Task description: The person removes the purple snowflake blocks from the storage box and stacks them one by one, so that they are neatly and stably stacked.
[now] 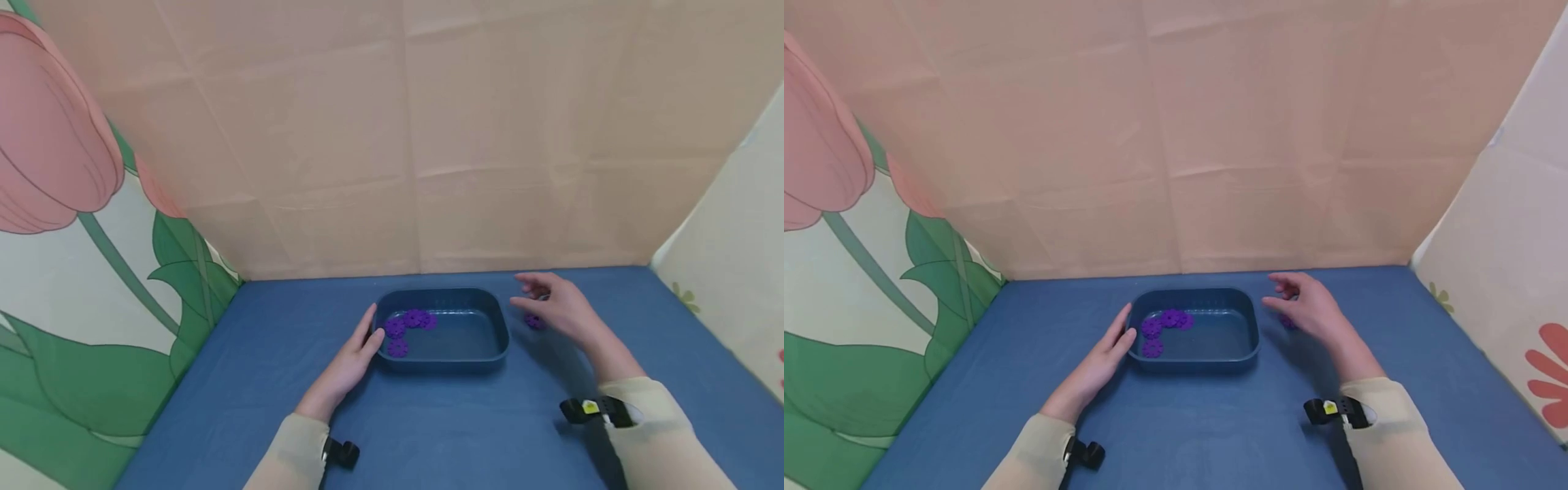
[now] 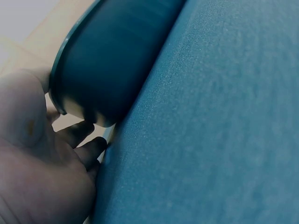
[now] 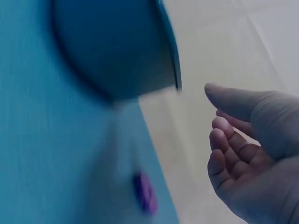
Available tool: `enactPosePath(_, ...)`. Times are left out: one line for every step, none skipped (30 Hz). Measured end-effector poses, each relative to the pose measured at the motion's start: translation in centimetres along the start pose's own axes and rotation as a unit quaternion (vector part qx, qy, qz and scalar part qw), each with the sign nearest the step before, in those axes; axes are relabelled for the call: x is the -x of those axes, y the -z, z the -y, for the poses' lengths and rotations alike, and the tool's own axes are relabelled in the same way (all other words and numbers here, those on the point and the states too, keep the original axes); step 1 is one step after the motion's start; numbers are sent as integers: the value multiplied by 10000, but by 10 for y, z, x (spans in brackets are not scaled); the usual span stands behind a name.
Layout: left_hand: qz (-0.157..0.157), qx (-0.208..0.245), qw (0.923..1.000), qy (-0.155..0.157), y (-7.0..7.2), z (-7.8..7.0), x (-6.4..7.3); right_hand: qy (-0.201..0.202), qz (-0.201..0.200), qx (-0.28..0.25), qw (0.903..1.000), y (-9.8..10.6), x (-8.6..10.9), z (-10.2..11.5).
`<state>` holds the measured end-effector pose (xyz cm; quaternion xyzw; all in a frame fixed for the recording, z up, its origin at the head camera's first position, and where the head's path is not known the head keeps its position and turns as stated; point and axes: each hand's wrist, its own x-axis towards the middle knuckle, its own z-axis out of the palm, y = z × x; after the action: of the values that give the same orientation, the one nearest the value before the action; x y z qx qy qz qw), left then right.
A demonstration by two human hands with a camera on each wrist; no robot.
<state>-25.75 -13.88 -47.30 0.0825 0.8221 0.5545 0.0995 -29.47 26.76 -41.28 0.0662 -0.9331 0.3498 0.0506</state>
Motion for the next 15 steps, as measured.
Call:
enactPosePath(0, 4, 10000, -15, 0, 0, 0, 53, 36, -71, 10000, -2, -1, 9)
enactPosePath(3, 4, 10000, -39, 0, 0, -1, 126, 74, -132, 9998, -5, -2, 16)
enactPosePath(10, 2, 10000, -38, 0, 0, -1, 189, 116, -185, 9996, -9, -4, 24)
enactPosePath(13, -1, 10000, -30, 1, 0, -1, 264, 158, -239, 9992, -14, -5, 31)
enactPosePath(16, -10, 10000, -17, 1, 1, -1, 329, 217, -293, 9988, -18, -6, 38)
enactPosePath(15, -4, 10000, -34, 1, 1, -1, 399, 278, -347, 9982, -23, -6, 45)
enactPosePath(17, -6, 10000, -30, 1, 1, -1, 480, 327, -393, 9975, -28, -7, 51)
enactPosePath(21, -2, 10000, -31, 1, 1, 0, 566, 392, -452, 9966, -33, -7, 58)
enactPosePath(28, 3, 10000, -13, 2, 1, 0, 666, 461, -515, 9954, -38, -7, 65)
enactPosePath(28, 6, 10000, -24, 2, 1, 0, 740, 542, -589, 9940, -43, -7, 71)
enactPosePath(29, 3, 10000, -20, 3, 1, 1, 807, 632, -654, 9926, -47, -7, 77)
enactPosePath(27, 20, 10000, -48, 3, 1, 2, 881, 709, -701, 9911, -52, -8, 83)
enactPosePath(26, 27, 10000, -40, 3, 0, 2, 952, 791, -731, 9896, -56, -8, 88)
enactPosePath(22, 35, 10000, -43, 3, 0, 2, 1009, 883, -771, 9880, -61, -9, 93)
enactPosePath(25, 33, 10000, -45, 4, 0, 2, 1081, 957, -752, 9867, -65, -10, 96)
